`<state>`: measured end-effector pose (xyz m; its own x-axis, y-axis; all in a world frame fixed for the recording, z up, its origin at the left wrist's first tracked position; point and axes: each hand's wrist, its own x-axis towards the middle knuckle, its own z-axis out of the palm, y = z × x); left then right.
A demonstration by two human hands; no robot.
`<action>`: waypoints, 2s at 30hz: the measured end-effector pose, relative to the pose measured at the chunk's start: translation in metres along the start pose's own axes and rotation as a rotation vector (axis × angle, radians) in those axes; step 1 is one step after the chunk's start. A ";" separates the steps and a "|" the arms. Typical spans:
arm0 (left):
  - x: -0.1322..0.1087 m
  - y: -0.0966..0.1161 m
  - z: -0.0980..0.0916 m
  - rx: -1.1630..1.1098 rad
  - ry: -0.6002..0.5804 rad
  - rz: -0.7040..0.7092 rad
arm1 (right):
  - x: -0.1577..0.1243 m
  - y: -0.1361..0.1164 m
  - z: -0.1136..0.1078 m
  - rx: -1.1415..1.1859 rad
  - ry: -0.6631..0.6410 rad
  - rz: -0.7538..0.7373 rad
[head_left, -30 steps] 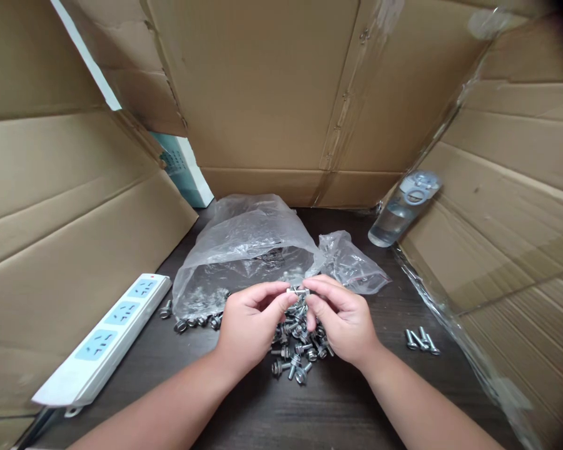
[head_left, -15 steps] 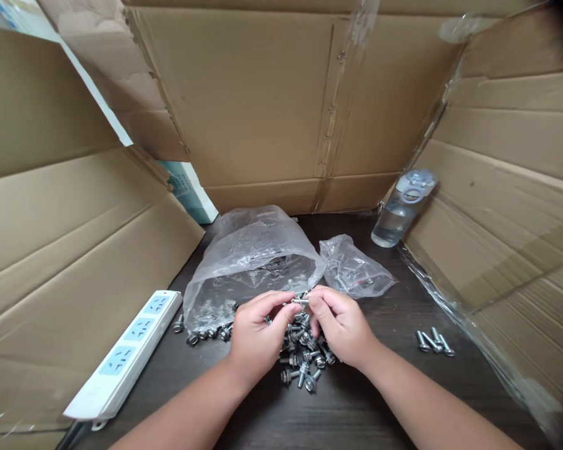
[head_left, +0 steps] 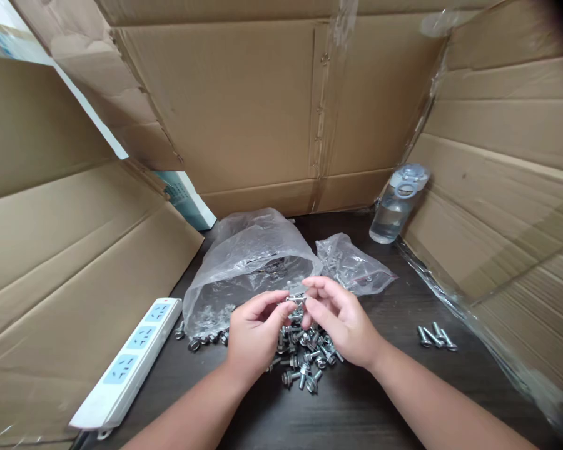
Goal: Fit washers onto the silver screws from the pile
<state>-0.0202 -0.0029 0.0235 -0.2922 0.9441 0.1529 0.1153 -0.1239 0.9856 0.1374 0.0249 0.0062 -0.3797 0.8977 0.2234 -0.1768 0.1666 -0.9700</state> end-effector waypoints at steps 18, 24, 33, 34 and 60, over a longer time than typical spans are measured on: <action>-0.003 0.001 -0.001 0.069 -0.059 0.124 | 0.000 -0.007 -0.001 -0.157 -0.003 0.024; -0.003 -0.005 -0.003 0.145 -0.105 0.202 | 0.000 0.000 -0.003 -0.231 0.029 0.058; 0.000 0.004 0.003 -0.087 -0.066 -0.036 | -0.002 -0.004 -0.002 -0.092 0.030 -0.003; 0.001 0.005 0.003 -0.101 -0.055 -0.058 | -0.002 -0.005 -0.001 -0.095 0.033 -0.014; -0.002 0.003 0.002 -0.050 -0.048 0.114 | 0.001 -0.004 -0.001 -0.199 0.006 0.089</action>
<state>-0.0175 -0.0046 0.0259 -0.2344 0.9363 0.2615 0.0970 -0.2451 0.9646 0.1386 0.0250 0.0106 -0.3801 0.9149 0.1358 0.0406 0.1631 -0.9858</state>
